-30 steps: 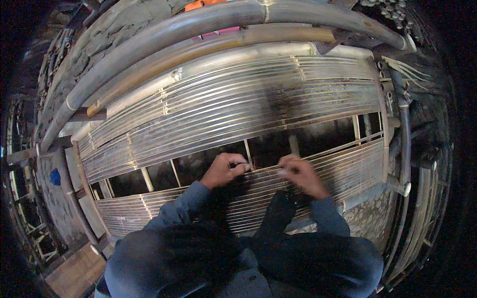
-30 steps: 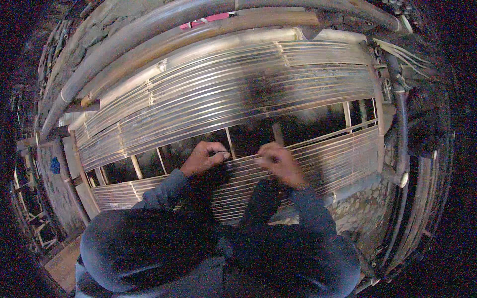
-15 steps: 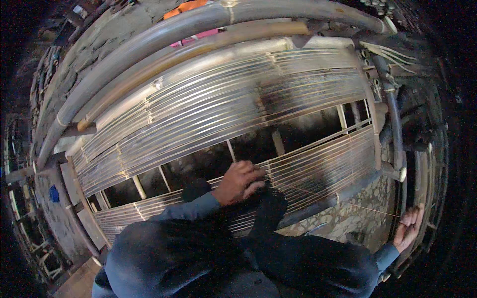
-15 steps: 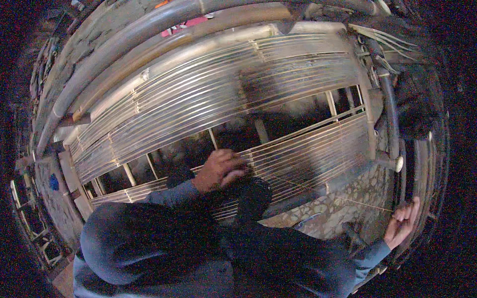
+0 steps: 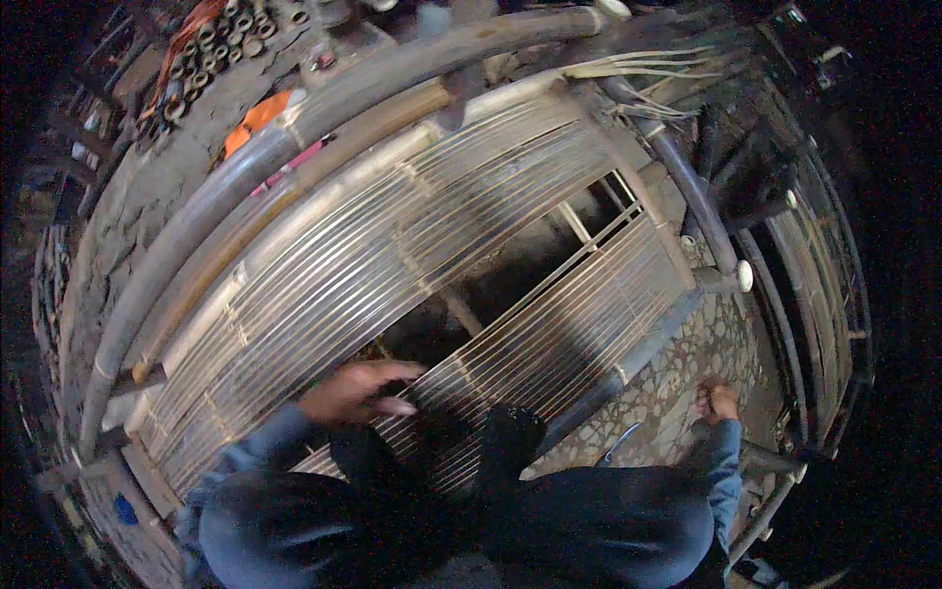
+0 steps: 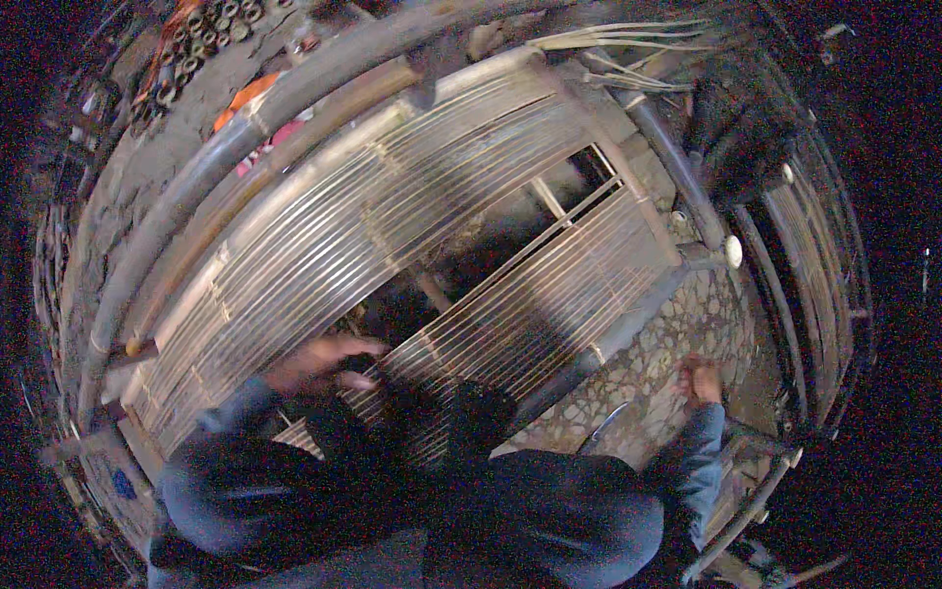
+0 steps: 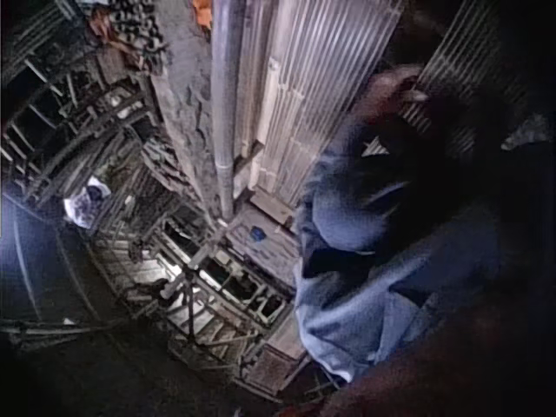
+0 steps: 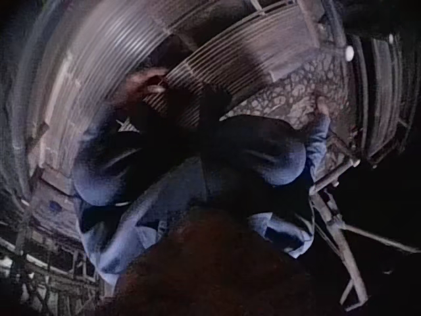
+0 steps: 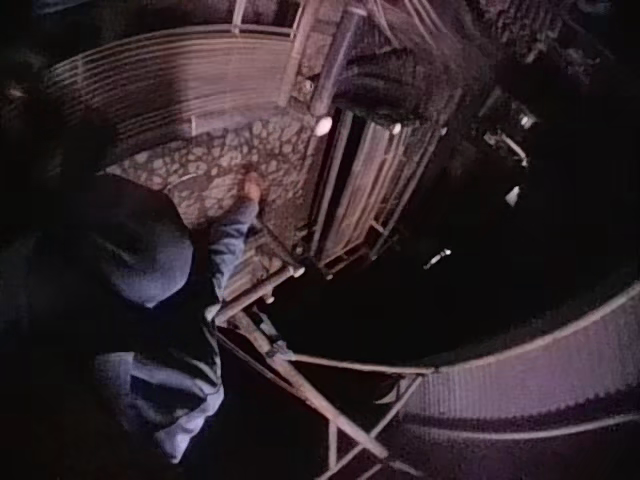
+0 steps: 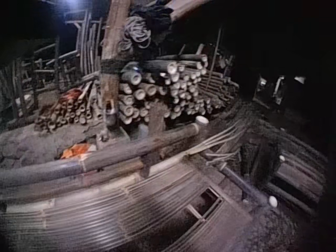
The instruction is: The person weaves thin bamboo strips into a large frame, securing the strips by threading and tying twine around the bamboo supports.
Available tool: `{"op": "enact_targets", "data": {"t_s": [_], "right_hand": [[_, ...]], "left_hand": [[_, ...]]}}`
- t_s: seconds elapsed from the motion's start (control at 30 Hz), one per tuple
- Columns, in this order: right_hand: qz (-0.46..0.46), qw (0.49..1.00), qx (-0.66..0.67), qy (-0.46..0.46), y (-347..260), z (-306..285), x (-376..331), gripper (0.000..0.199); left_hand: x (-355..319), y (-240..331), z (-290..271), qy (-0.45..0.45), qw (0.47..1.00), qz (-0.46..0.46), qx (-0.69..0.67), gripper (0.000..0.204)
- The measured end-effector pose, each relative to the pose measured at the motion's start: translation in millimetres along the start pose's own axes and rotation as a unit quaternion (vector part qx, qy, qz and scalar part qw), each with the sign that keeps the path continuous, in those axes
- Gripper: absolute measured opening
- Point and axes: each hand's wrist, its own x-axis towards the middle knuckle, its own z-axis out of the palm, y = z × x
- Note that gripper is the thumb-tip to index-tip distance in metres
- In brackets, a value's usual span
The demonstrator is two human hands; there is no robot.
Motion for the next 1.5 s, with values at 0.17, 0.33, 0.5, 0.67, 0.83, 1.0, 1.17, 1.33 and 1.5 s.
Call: {"op": "enact_targets", "data": {"t_s": [0.17, 0.33, 0.5, 0.67, 0.83, 1.0, 1.17, 1.33, 1.5], "right_hand": [[-0.134, 0.741, -0.59, 0.292, -10, 113, 22, 0.051], [-0.423, 0.779, -0.418, 0.198, -84, 224, 30, 0.05], [-0.424, 0.81, -0.385, 0.128, -57, 192, 59, 0.013], [-0.288, 0.956, -0.035, -0.052, -88, 159, 22, 0.018], [-0.327, 0.835, 0.418, -0.144, -160, 165, -12, 0.018], [-0.292, 0.933, 0.005, -0.212, -245, 213, 36, 0.025], [-0.456, 0.784, -0.392, -0.154, -252, 317, 112, 0.024], [-0.483, 0.647, -0.584, -0.083, -242, 379, 128, 0.017], [-0.523, 0.648, -0.539, -0.121, -232, 377, 132, 0.017]], "left_hand": [[4, 75, -142, -0.136, 0.965, -0.192, 0.115, 0.052], [140, 55, -101, -0.029, 0.971, -0.073, 0.225, 0.048], [298, -16, 72, 0.188, 0.969, 0.015, 0.159, 0.063], [354, -11, 134, 0.252, 0.947, -0.133, 0.149, 0.054], [369, -8, 147, 0.234, 0.945, -0.169, 0.155, 0.036], [391, -50, 125, 0.3, 0.925, -0.229, 0.036, 0.031], [407, -37, 135, 0.338, 0.875, -0.339, -0.073, 0.034], [414, -53, 124, 0.364, 0.853, -0.367, -0.071, 0.04], [417, -54, 121, 0.313, 0.851, -0.411, -0.093, 0.027]]}}
